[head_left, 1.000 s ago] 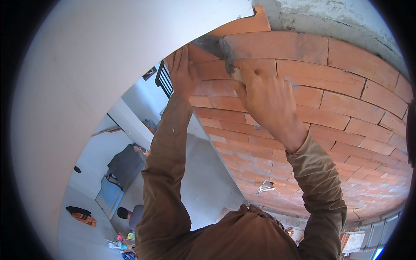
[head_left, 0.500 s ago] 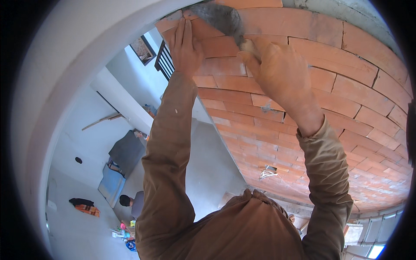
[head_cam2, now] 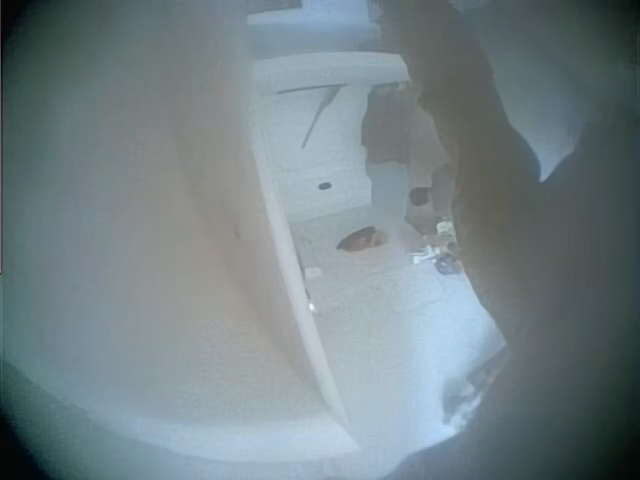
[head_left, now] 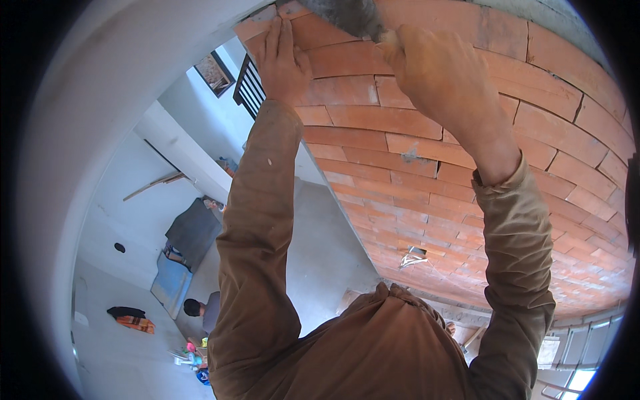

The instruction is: The person applies mortar to a wall using a trowel and places terracotta tiles in a herringbone pattern. They use a hammer to tap the tiles into place and adjust the alignment of the rows.

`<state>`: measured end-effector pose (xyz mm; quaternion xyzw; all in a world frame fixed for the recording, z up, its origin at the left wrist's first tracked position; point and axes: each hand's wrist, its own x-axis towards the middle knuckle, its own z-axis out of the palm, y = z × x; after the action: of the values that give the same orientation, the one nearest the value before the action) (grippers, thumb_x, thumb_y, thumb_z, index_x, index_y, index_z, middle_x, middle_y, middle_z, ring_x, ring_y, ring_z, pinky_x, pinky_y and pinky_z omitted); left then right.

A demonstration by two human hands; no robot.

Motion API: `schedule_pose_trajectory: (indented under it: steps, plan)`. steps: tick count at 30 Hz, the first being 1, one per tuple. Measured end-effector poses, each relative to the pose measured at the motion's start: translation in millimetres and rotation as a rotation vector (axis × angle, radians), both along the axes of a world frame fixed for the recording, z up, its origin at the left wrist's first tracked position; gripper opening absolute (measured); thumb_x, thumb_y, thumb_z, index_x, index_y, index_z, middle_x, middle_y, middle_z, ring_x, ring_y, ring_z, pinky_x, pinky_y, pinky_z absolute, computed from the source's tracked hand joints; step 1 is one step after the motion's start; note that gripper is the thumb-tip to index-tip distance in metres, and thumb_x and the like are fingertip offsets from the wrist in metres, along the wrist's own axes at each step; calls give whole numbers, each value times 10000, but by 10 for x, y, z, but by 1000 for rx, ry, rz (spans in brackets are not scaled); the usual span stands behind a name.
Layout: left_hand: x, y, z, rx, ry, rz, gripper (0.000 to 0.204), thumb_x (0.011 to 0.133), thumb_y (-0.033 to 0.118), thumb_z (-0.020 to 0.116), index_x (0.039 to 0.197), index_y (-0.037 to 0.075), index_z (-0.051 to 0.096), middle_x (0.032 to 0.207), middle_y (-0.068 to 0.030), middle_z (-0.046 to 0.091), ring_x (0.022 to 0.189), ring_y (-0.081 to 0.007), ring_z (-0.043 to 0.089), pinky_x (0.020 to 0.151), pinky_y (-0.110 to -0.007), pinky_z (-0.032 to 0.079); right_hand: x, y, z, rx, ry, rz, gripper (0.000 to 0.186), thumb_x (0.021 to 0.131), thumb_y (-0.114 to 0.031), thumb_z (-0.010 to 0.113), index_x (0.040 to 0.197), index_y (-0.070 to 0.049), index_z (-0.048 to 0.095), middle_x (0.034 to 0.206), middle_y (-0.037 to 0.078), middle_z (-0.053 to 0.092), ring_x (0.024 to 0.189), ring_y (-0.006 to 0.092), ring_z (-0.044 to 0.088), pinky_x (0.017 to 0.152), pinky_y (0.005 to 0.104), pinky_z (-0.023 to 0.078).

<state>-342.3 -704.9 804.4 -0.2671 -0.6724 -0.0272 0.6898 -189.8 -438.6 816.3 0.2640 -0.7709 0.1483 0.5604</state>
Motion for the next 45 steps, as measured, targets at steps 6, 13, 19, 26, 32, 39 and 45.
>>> schedule_pose_trajectory:
  steps: [6, 13, 19, 26, 32, 39, 45]
  plan:
    - [-70, 2, 0, 0, 41, -2, 514, 828, 85, 567, 1337, 14, 584, 1421, -157, 528, 1252, -360, 513, 1036, -476, 413, 166, 54, 107, 0, -130, -73, 357, 978, -280, 585, 743, -11, 562, 619, 182, 560, 586, 376, 558, 544, 478, 429]
    - [-129, -29, -28, 28, 51, 11, 525, 798, 94, 577, 1317, 17, 595, 1409, -156, 530, 1227, -368, 517, 1044, -496, 405, 181, 104, -146, 118, 113, -152, 225, 978, -221, 570, 851, -38, 604, 621, 138, 524, 577, 333, 544, 534, 461, 417]
    - [-81, 23, 15, 27, 9, 33, 546, 807, 103, 569, 1348, 28, 567, 1413, -154, 527, 1234, -370, 515, 1035, -510, 401, 230, -186, -219, 95, 111, -36, 153, 953, -147, 567, 867, -29, 613, 689, 111, 558, 580, 306, 578, 478, 426, 443]
    - [-125, 35, -3, 35, 56, 29, 526, 825, 121, 548, 1342, 26, 573, 1413, -158, 530, 1226, -356, 539, 1017, -509, 412, 208, -391, -34, 111, 28, -238, 60, 880, -101, 608, 840, -64, 634, 657, 82, 562, 581, 256, 618, 450, 382, 474]
    - [-131, 27, -8, 33, 83, 34, 520, 819, 120, 543, 1326, 19, 585, 1387, -168, 552, 1216, -353, 548, 1002, -502, 428, 104, -101, 30, 291, 469, -234, 138, 815, -51, 632, 936, -85, 688, 705, 50, 596, 607, 223, 625, 479, 368, 492]
    - [-121, 41, -6, 28, 112, 16, 532, 797, 100, 546, 1320, 18, 591, 1383, -166, 556, 1211, -369, 541, 1010, -504, 426, 434, 31, 49, 261, 174, -300, 94, 879, -83, 627, 948, -51, 682, 701, 98, 597, 570, 275, 566, 494, 395, 464]
    - [-141, 21, -9, 27, 107, 31, 534, 791, 91, 555, 1318, 18, 592, 1388, -148, 555, 1203, -360, 535, 1011, -507, 421, 444, -38, -290, -25, 76, -88, 303, 1011, -246, 566, 796, -32, 567, 581, 141, 513, 516, 313, 515, 476, 421, 387]
